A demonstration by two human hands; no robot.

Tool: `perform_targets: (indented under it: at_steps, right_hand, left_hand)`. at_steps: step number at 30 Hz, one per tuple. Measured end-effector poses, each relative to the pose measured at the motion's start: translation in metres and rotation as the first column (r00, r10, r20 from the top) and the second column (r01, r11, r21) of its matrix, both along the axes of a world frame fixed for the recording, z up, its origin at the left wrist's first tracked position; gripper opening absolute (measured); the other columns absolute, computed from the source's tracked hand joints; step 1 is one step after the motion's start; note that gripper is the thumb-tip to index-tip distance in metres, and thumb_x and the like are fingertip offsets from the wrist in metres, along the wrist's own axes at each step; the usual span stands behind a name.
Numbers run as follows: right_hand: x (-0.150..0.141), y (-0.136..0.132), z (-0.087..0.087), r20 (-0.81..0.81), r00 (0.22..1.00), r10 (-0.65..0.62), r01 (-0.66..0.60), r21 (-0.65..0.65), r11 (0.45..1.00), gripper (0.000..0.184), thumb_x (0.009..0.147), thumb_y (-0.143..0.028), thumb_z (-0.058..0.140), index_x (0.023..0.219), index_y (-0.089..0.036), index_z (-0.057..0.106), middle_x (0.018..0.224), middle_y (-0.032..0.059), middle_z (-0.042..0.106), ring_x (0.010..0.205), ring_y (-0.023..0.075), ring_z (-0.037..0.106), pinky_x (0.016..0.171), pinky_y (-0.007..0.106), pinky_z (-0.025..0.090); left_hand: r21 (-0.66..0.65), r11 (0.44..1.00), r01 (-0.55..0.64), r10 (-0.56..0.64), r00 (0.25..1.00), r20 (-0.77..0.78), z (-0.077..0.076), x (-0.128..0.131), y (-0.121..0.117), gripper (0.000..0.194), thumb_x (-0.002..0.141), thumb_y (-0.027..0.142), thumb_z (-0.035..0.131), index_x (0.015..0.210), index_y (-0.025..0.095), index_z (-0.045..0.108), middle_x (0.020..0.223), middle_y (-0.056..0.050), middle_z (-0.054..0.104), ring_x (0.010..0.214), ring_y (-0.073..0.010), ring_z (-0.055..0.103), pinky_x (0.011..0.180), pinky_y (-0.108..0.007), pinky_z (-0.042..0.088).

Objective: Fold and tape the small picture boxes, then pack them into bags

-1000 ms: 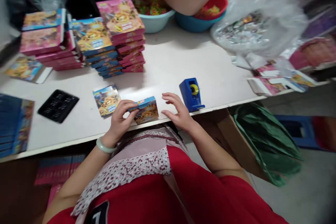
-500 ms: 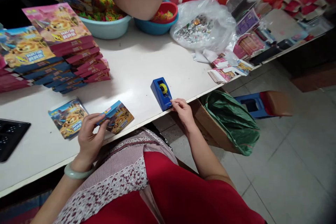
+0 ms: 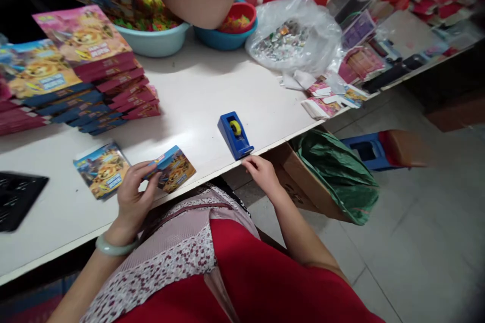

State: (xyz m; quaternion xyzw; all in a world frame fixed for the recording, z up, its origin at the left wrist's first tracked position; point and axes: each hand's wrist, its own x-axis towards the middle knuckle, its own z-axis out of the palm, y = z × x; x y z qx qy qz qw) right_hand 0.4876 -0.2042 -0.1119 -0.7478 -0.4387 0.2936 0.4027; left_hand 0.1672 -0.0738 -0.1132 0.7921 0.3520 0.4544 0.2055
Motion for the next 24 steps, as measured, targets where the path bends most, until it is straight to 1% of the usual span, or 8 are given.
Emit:
perform_targets:
  at_steps: [2,4,8,11,14,18,21,24]
  right_hand:
    - [-0.029,0.007,0.012,-0.264,0.952,0.154,-0.153,0.027,0.988,0.023,0.086,-0.042,0.067,0.082,-0.021,0.075,0.072,0.0023,0.072,0.056,0.0143,0.061,0.059,0.03,0.055]
    - [-0.061,0.024,0.024,-0.469,0.843,0.263,-0.24,0.11,0.965,0.025,0.083,-0.045,0.072,0.089,-0.022,0.079,0.076,0.0019,0.075,0.056,0.0132,0.063,0.058,0.029,0.058]
    - [-0.11,0.067,0.032,-0.62,0.685,0.382,-0.312,0.224,0.923,0.032,0.082,-0.042,0.074,0.11,-0.028,0.078,0.082,-0.0001,0.077,0.064,0.0126,0.067,0.07,0.033,0.063]
    - [-0.123,0.09,0.025,-0.595,0.692,0.409,-0.352,0.217,0.91,0.044,0.085,-0.039,0.071,0.127,-0.027,0.07,0.082,-0.0015,0.076,0.059,0.0111,0.064,0.068,0.033,0.063]
    - [-0.122,0.1,0.019,-0.455,0.784,0.422,-0.39,0.168,0.906,0.053,0.088,-0.037,0.067,0.139,-0.026,0.06,0.081,-0.0007,0.076,0.053,0.012,0.061,0.057,0.03,0.058]
    - [-0.114,0.109,0.016,-0.077,0.895,0.439,-0.435,0.058,0.899,0.065,0.084,-0.038,0.074,0.145,-0.022,0.056,0.066,0.0011,0.072,0.062,0.0218,0.068,0.062,0.034,0.054]
    - [-0.106,0.113,0.014,-0.015,0.878,0.479,-0.479,-0.024,0.878,0.068,0.083,-0.038,0.074,0.146,-0.019,0.054,0.061,0.0,0.07,0.059,0.0224,0.067,0.062,0.033,0.052]
    - [-0.102,0.115,0.012,-0.212,0.816,0.538,-0.55,0.007,0.835,0.062,0.087,-0.038,0.065,0.145,-0.017,0.052,0.067,-0.0014,0.071,0.051,0.0158,0.061,0.059,0.03,0.05]
  left_hand:
    - [0.04,0.999,0.003,-0.003,1.0,0.0,0.003,0.002,-0.001,0.018,0.089,0.021,0.072,0.107,0.022,0.066,0.101,-0.004,0.069,0.092,-0.0197,0.068,0.078,-0.035,0.058]
    - [0.069,0.997,0.028,-0.027,0.999,-0.022,0.008,0.003,-0.001,0.017,0.09,0.019,0.07,0.106,0.022,0.064,0.097,-0.004,0.068,0.089,-0.0182,0.067,0.076,-0.032,0.057]
    - [0.1,0.988,0.119,-0.105,0.985,-0.14,0.02,0.0,-0.001,0.034,0.092,0.016,0.065,0.125,0.022,0.057,0.095,-0.004,0.065,0.083,-0.017,0.064,0.071,-0.028,0.054]
    - [0.091,0.972,0.219,-0.178,0.927,-0.329,0.028,-0.004,0.004,0.05,0.096,0.019,0.057,0.145,0.024,0.046,0.098,-0.007,0.065,0.076,-0.0164,0.061,0.063,-0.026,0.05]
    - [0.008,0.956,0.292,-0.256,0.851,-0.459,0.029,-0.005,0.011,0.048,0.098,0.021,0.049,0.146,0.028,0.049,0.1,-0.007,0.065,0.07,-0.0144,0.06,0.058,-0.024,0.047]
    - [-0.059,0.949,0.311,-0.315,0.907,-0.279,0.029,-0.007,0.017,0.032,0.099,0.024,0.053,0.13,0.025,0.062,0.098,-0.007,0.07,0.08,-0.0165,0.066,0.069,-0.028,0.055]
    - [-0.126,0.976,0.179,-0.189,0.98,-0.067,0.046,-0.029,0.036,0.021,0.097,0.03,0.062,0.115,0.022,0.07,0.099,-0.006,0.073,0.087,-0.0177,0.069,0.078,-0.031,0.058]
    - [-0.172,0.978,-0.119,0.142,0.981,0.129,0.086,-0.074,0.083,0.021,0.093,0.033,0.067,0.109,0.021,0.072,0.104,-0.004,0.074,0.091,-0.0176,0.068,0.079,-0.03,0.056]
